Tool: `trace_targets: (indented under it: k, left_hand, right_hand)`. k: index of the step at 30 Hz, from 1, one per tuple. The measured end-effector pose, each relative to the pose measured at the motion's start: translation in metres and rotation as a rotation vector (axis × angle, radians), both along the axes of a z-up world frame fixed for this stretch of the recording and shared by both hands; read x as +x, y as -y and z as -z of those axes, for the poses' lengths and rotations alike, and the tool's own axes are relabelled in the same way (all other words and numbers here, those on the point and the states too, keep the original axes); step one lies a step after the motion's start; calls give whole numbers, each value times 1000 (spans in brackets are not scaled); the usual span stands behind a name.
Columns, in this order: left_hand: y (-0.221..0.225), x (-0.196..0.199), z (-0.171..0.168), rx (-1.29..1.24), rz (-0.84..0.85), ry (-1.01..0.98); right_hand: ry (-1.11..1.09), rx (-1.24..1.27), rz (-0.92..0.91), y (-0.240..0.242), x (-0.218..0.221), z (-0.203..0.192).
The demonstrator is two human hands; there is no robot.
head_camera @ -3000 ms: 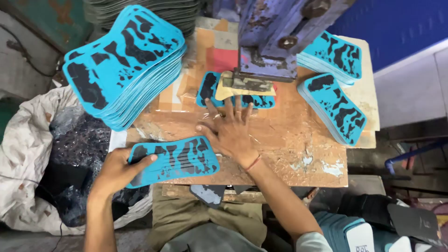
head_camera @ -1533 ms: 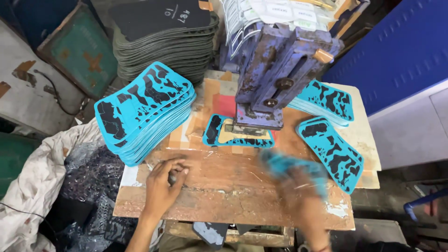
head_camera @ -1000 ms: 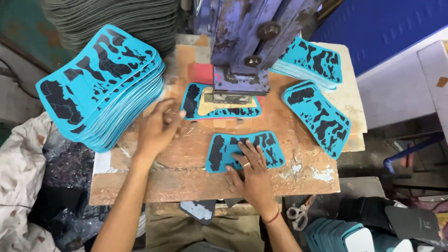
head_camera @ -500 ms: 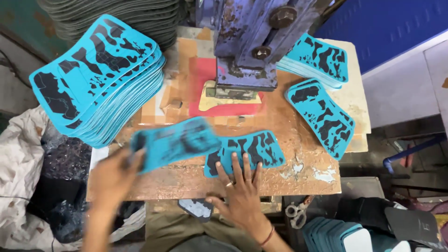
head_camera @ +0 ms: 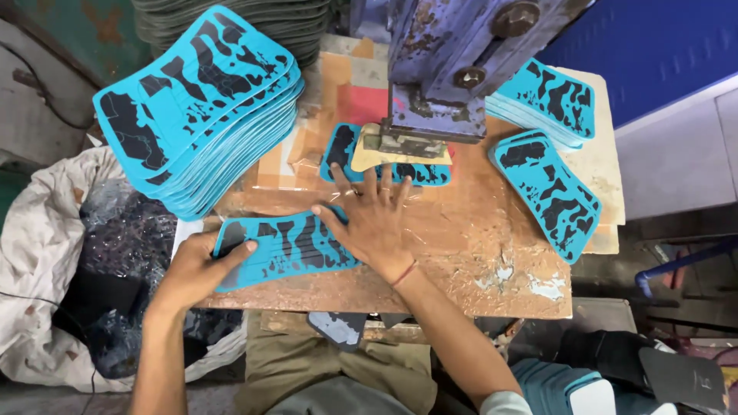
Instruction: The worker uses a punching machine to cut out sandal or shoe sole shapes from printed foam sheets.
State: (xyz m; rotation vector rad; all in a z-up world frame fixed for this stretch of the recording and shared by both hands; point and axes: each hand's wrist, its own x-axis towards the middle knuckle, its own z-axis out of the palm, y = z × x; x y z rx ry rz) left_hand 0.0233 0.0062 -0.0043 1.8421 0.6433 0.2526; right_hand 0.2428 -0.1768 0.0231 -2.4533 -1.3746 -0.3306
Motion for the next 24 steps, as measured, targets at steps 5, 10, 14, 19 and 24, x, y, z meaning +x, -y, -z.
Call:
trace_targets:
  k: [5,10,14,19,24]
  left_hand:
    - [-2,2,-1,-9,-11,-64]
    - [7,-4,1,-32,-49,-146]
    - [6,1,-5,34,-78,-185]
    - [9,-2,-1,56,-82,-104]
    - [17,-6,-22,169,-244,-91]
  right_hand:
    - [-68,32,-46,17,-4,2]
    - [-223,52,-158,82,-30,-5]
    - [-255,70,-144,104,-40,-11]
    - [-245,136,-152,113,-46,-2]
    - [-210,167,-127,113,-44,7]
